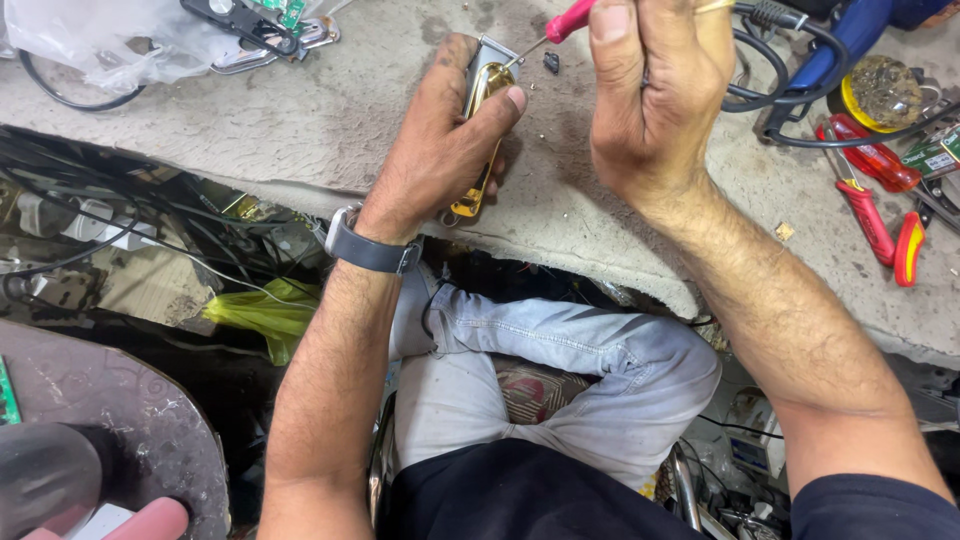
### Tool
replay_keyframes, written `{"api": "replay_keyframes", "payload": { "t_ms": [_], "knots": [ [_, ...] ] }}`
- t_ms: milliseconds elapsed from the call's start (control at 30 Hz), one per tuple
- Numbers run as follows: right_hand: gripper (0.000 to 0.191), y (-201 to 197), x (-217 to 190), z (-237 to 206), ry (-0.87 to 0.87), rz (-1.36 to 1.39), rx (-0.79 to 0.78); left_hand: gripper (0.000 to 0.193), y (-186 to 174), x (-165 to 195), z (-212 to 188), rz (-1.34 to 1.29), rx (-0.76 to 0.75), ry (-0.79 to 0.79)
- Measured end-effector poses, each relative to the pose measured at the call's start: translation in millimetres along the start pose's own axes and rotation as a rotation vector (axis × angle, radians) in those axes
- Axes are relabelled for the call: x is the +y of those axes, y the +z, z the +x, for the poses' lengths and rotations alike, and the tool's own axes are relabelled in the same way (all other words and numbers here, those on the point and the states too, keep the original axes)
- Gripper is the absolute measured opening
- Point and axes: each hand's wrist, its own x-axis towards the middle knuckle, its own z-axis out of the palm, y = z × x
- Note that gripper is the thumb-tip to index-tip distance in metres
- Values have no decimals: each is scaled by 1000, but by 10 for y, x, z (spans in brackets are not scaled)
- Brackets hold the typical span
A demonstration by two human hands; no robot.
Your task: The person disassembles a small electronic device, removes the circuit board, and uses a screwdriver to adjust internal components. They then reassemble the device and place it on the workbench.
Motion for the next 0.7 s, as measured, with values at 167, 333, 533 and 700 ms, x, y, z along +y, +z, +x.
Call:
{"api": "replay_keyframes", "payload": {
  "t_ms": [167,333,533,700],
  "knots": [
    [16,45,-36,65,-109,150,50,25,-17,8,-1,-29,-23,-9],
    [21,31,-130,103,-127,59,-10,26,-37,-5,-3,-55,-15,0],
    [15,11,-153,58,-32,19,-73,29,-69,-46,8,-33,2,-4],
    [12,47,-118,131,-44,8,-45,32,-84,-35,26,-4,7,2]
  ]
}}
